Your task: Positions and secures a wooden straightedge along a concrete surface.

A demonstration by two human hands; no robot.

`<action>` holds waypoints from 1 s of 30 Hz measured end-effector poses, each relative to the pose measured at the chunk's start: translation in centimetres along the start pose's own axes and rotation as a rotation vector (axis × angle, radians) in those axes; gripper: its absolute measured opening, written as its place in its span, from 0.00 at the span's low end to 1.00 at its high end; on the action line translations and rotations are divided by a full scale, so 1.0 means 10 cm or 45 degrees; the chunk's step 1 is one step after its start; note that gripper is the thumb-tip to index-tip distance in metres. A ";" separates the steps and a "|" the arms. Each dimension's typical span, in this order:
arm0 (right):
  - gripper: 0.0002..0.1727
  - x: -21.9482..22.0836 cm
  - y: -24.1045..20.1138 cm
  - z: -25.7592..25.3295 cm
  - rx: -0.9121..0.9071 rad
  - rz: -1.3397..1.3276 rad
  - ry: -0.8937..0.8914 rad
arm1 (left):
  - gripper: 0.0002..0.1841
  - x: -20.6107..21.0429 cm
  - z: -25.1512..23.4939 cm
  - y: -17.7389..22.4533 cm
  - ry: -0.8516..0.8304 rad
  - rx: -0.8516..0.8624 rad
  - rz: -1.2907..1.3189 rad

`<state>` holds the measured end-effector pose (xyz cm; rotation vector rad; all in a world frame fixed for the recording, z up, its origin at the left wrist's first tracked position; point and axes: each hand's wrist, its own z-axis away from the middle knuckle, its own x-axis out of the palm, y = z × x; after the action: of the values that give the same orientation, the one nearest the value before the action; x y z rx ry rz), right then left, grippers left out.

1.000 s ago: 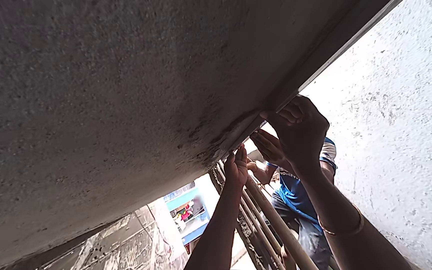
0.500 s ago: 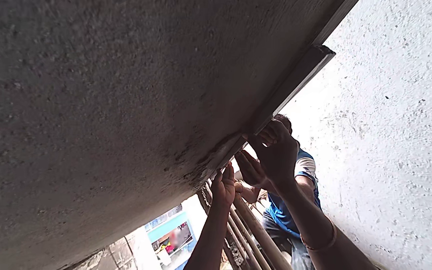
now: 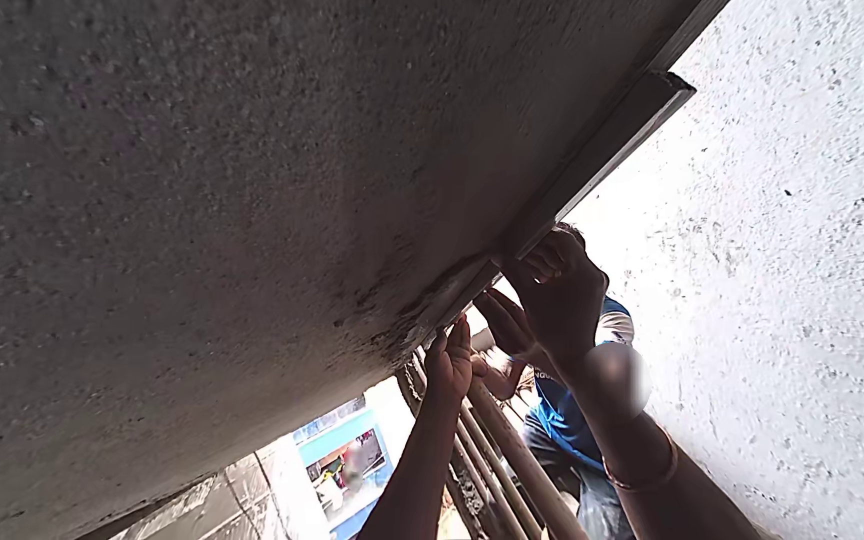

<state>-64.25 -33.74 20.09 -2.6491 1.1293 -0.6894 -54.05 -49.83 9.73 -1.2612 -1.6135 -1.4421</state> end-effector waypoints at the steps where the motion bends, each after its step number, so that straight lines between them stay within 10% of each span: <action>1: 0.21 0.00 0.00 0.00 -0.005 0.003 0.002 | 0.16 -0.01 -0.01 0.00 -0.004 0.001 0.002; 30: 0.22 -0.04 -0.09 -0.07 -0.056 -0.109 0.021 | 0.17 0.05 0.01 0.00 -0.067 -0.040 0.039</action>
<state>-64.25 -32.79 20.87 -2.7479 1.0519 -0.7104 -54.23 -49.57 10.11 -1.3464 -1.6041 -1.4319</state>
